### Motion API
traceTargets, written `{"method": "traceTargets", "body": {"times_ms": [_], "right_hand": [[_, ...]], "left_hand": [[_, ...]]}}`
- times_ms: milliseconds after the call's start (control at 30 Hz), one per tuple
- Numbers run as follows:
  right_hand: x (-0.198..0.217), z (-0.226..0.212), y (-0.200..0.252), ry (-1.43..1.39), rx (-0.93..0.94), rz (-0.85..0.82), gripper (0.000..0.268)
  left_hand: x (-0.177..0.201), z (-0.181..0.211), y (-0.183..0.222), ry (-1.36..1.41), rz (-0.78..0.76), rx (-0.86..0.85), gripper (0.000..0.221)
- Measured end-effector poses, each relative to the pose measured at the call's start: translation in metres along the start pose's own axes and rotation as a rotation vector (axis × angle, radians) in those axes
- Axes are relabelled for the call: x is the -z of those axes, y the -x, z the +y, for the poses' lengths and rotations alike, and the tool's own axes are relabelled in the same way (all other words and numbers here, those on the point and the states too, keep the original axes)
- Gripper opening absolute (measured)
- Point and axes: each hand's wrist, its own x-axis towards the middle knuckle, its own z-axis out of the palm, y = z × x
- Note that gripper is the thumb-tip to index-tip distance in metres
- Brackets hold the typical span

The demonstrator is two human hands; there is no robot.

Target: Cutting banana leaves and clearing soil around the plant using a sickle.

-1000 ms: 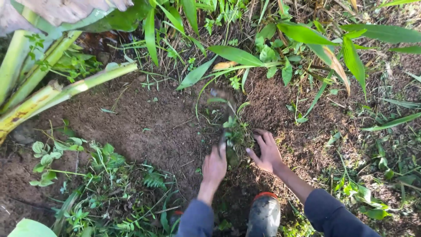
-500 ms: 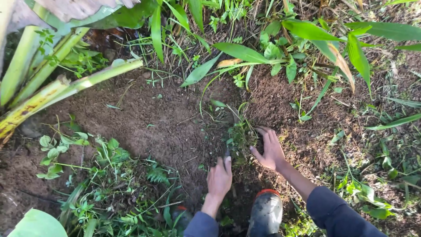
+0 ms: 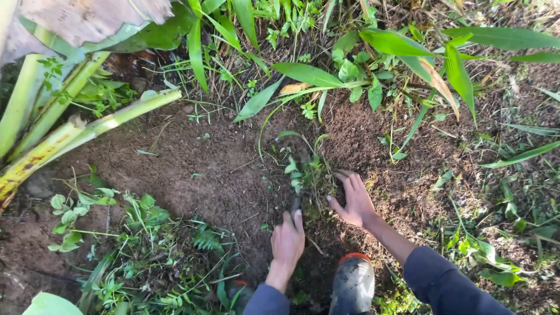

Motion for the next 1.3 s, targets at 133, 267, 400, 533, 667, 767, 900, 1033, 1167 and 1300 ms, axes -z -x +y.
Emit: {"method": "traceTargets", "body": {"times_ms": [133,267,400,533,667,767,900,1033,1167,1300], "right_hand": [[-0.01,0.013,0.004,0.019,0.025,0.034,0.054],[-0.006,0.006,0.003,-0.009,0.062,0.063,0.048],[0.005,-0.003,-0.001,-0.034,0.023,0.042,0.046],[0.004,0.002,-0.002,0.001,0.054,0.073,0.047],[0.007,-0.01,0.001,-0.01,0.022,0.013,0.046],[0.008,-0.005,-0.007,-0.007,0.016,0.007,0.043],[0.007,-0.007,-0.002,-0.021,0.035,0.008,0.044],[-0.003,-0.001,0.0,-0.001,0.024,0.039,0.053],[0.006,-0.005,-0.008,-0.001,0.025,0.03,0.048],[0.005,-0.003,-0.002,0.036,0.02,0.005,0.043]], "left_hand": [[0.013,0.015,-0.035,-0.129,-0.016,-0.134,0.066],[0.026,0.041,-0.081,-0.206,0.012,-0.306,0.061],[0.028,0.046,-0.1,-0.204,0.01,-0.322,0.063],[0.022,0.014,-0.052,-0.106,-0.027,-0.234,0.06],[0.004,0.014,-0.064,-0.241,0.026,-0.237,0.061],[0.008,0.038,-0.092,-0.203,0.054,-0.264,0.063],[0.012,0.014,-0.042,-0.188,0.068,-0.203,0.067],[-0.011,-0.029,-0.019,-0.117,-0.003,-0.004,0.068],[-0.014,0.009,-0.049,-0.1,0.071,-0.143,0.06],[-0.009,0.039,-0.095,-0.128,0.028,-0.225,0.063]]}}
